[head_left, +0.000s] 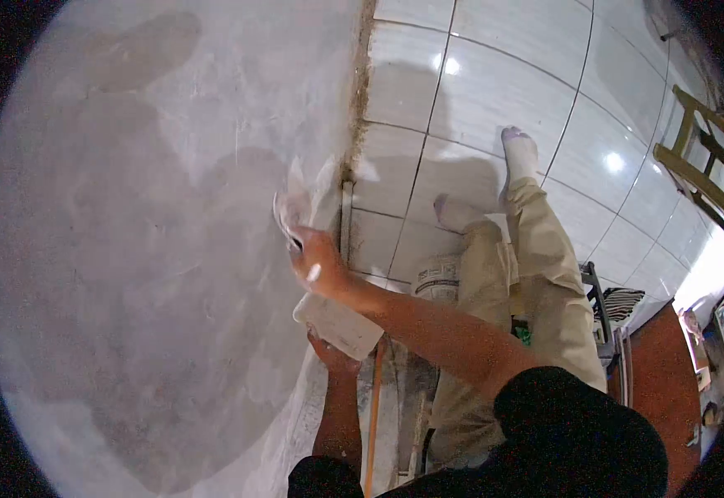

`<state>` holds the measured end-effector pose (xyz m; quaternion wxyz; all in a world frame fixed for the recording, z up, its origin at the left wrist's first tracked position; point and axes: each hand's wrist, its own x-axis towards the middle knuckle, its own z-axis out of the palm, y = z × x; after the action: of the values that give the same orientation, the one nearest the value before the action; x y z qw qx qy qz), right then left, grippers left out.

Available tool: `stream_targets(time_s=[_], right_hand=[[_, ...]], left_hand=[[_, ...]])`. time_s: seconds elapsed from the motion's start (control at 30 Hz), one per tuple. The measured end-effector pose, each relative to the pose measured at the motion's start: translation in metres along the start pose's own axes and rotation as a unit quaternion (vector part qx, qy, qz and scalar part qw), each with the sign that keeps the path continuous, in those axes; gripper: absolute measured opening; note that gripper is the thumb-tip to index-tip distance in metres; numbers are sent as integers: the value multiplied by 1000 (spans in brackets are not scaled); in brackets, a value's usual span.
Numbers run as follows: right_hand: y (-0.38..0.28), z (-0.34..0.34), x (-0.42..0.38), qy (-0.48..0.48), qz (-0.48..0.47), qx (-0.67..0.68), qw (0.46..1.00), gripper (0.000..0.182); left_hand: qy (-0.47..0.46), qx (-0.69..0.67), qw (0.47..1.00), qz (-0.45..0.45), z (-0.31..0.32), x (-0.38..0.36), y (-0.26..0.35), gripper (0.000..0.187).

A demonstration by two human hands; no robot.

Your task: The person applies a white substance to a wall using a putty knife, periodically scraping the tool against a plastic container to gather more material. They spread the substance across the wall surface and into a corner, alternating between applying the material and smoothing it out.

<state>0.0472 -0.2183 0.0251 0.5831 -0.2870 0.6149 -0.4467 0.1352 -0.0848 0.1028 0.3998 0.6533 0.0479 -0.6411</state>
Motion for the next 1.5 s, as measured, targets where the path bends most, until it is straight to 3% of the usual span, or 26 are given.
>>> stream_targets(time_s=[0.1,0.17,0.23,0.27,0.3,0.37,0.47,0.53,0.57,0.67,0.73,0.77,0.8,0.83,0.87,0.9,1.0,1.03,1.07,1.13,1.17,1.2,1.27,1.4,1.47,1.5], right_hand=[[78,-18,-16,-94,-107,96,985,21],[64,-67,0,-123,-121,-1,985,20],[143,-44,17,-43,-118,-16,992,18],[161,-47,27,-58,5,319,946,21],[173,-49,37,-64,129,613,777,24],[157,-57,75,-48,108,202,972,23],[145,-44,100,38,197,337,920,15],[175,-14,106,136,15,315,939,14],[166,-15,108,84,67,-4,994,17],[102,-25,70,75,139,166,973,25],[97,-5,44,88,77,531,839,25],[94,-8,33,121,-100,169,973,22],[72,-19,23,133,-258,-224,930,21],[53,-20,12,136,-259,-225,929,21],[33,-18,0,38,-72,-79,994,22],[18,-18,-8,-62,118,74,988,24],[-1,-40,-25,-170,144,145,964,30],[9,-41,-28,-98,-53,67,991,33],[20,-34,-25,-98,-53,71,991,33],[37,-26,-12,62,130,329,933,32],[41,-29,0,86,75,147,983,32],[34,-20,4,88,77,146,982,32],[19,8,5,-40,80,-98,991,33],[-6,-9,-27,-11,-3,69,998,35],[16,-36,-40,-147,-38,62,986,34],[31,-35,-40,-147,-37,62,987,34]], left_hand=[[-13,58,998,22,-7,2,-1,63],[11,60,998,27,-6,-1,-1,63],[31,65,997,26,-6,0,-1,64],[44,43,998,18,-3,0,-1,64],[60,22,998,9,-3,-1,-1,64],[51,21,998,10,-7,3,0,65],[32,15,999,4,-18,-3,3,65],[16,1,1000,-2,-15,-7,1,65],[55,34,998,14,-7,-6,-1,64],[51,11,999,8,-9,-1,-5,63],[12,-40,999,-16,-5,1,-8,63],[39,-16,999,-6,1,0,-10,54],[65,9,998,5,5,-3,-9,46],[62,10,998,4,1,-1,-10,46],[54,15,998,24,-6,4,-12,47],[46,21,998,45,-11,9,-13,48],[-22,-9,999,28,-21,11,-13,60],[-21,-6,999,31,-8,7,-10,60],[-7,22,999,39,2,3,-7,55],[8,57,998,40,11,-3,-1,50],[10,35,999,20,9,-5,1,55],[13,12,1000,1,6,-7,2,60],[6,-1,1000,4,-21,-4,2,62],[2,3,1000,-10,-43,-5,2,65],[3,14,1000,-21,-45,-3,0,67],[7,22,999,-28,-46,-4,1,68]])
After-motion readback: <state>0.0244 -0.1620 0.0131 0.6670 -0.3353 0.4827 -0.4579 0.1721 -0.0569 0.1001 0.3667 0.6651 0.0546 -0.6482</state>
